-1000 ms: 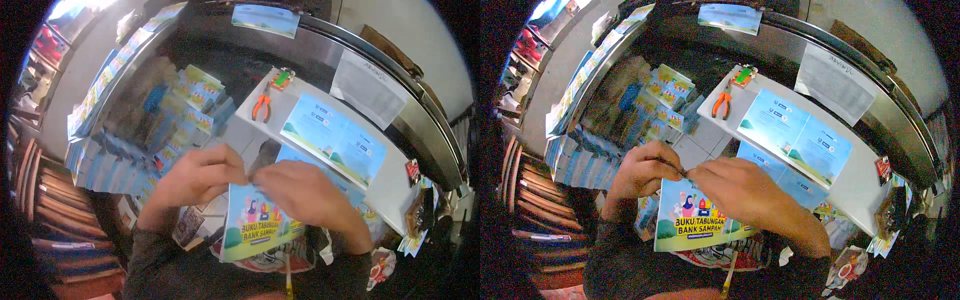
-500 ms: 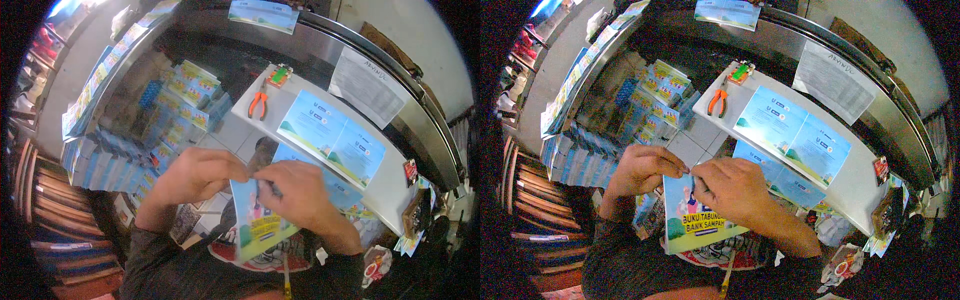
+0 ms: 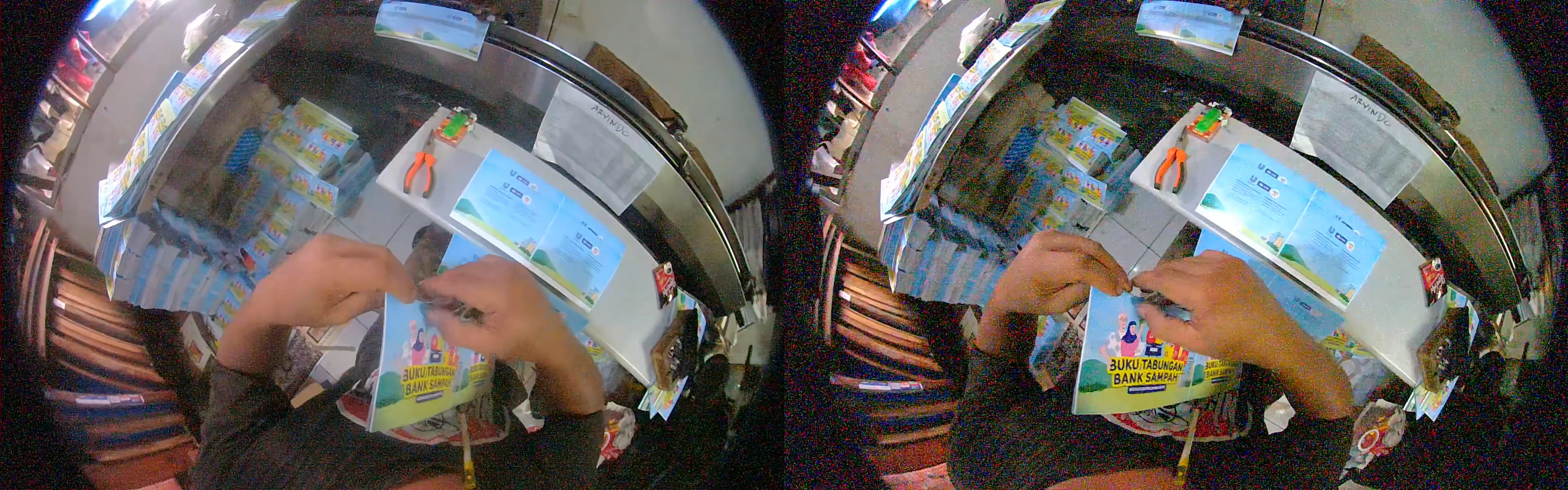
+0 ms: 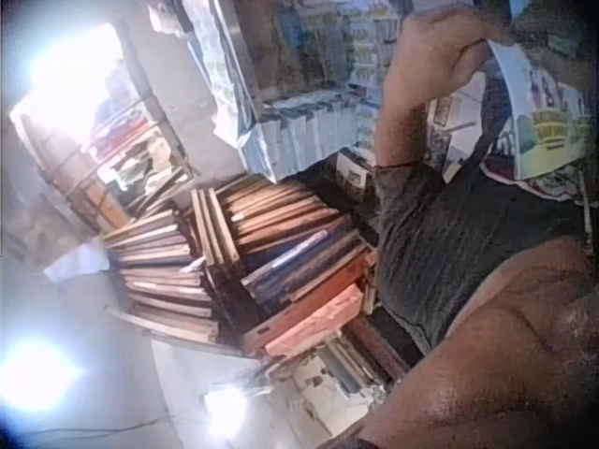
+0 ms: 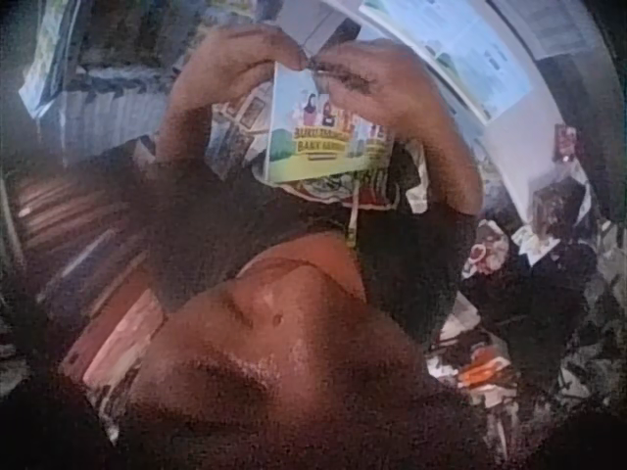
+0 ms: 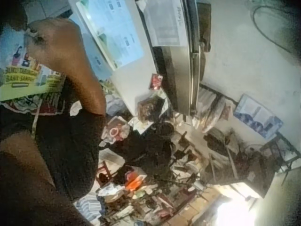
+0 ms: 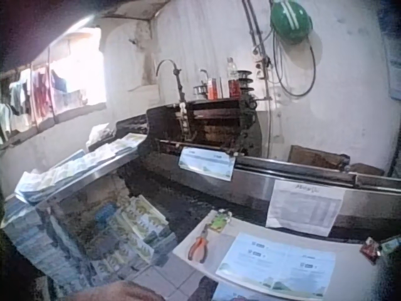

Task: The person folds printed paper sheets, inserts inner pages into booklet covers, and folds the assembled booklets closed by hand.

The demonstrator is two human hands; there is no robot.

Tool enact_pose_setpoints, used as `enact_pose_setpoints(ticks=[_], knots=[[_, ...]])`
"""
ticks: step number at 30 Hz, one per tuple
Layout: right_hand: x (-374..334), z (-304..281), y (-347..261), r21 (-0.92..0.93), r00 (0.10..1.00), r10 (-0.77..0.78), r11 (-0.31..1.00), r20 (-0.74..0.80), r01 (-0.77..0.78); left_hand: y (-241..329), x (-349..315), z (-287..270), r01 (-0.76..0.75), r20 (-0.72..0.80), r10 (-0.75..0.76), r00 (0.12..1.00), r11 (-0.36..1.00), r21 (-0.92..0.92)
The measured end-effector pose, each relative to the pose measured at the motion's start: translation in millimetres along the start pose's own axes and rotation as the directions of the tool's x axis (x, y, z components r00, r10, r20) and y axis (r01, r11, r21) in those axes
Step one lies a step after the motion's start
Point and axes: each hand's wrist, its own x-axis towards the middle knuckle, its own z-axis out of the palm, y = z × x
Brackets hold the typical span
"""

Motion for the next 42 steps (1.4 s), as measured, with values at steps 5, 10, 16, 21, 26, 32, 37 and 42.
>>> enact_pose_setpoints(ticks=[5,10,16,21,26,32,37,42], knots=[[8,-9,-15,-0.388,0.972,-0.045,0.912,0.23,0.134,4,1,1,0.027,0.014,-0.028,1.0,0.997,0.074],[8,-11,-29,-0.481,0.961,0.02,0.868,0.277,0.12,6,4,3,0.066,0.098,-0.076,0.992,0.992,0.106],[1,-1,-17,-0.41,0.999,-0.033,0.911,0.025,0.041,7,4,0,0.072,0.064,-0.075,0.995,0.997,0.04],[-17,-8,-2,0.167,0.896,0.322,0.945,-0.306,-0.282,-2,-6,-2,0.025,-0.007,-0.024,1.0,0.999,0.042],[-15,-13,3,0.059,0.934,0.241,0.971,-0.265,-0.233,0,-9,-7,0.048,-0.056,-0.048,0.997,0.999,0.014],[-1,-6,4,-0.089,1.0,-0.026,0.996,-0.006,0.026,-5,-8,-7,0.027,-0.032,-0.027,0.999,1.0,0.004],[1,2,13,-0.084,0.978,-0.207,0.975,-0.01,0.206,-5,-3,-9,0.047,-0.002,-0.047,0.999,0.999,-0.007],[9,-11,15,-0.215,0.924,-0.345,0.902,0.166,0.375,-5,-2,-10,0.072,0.061,-0.069,0.996,0.997,-0.041]])
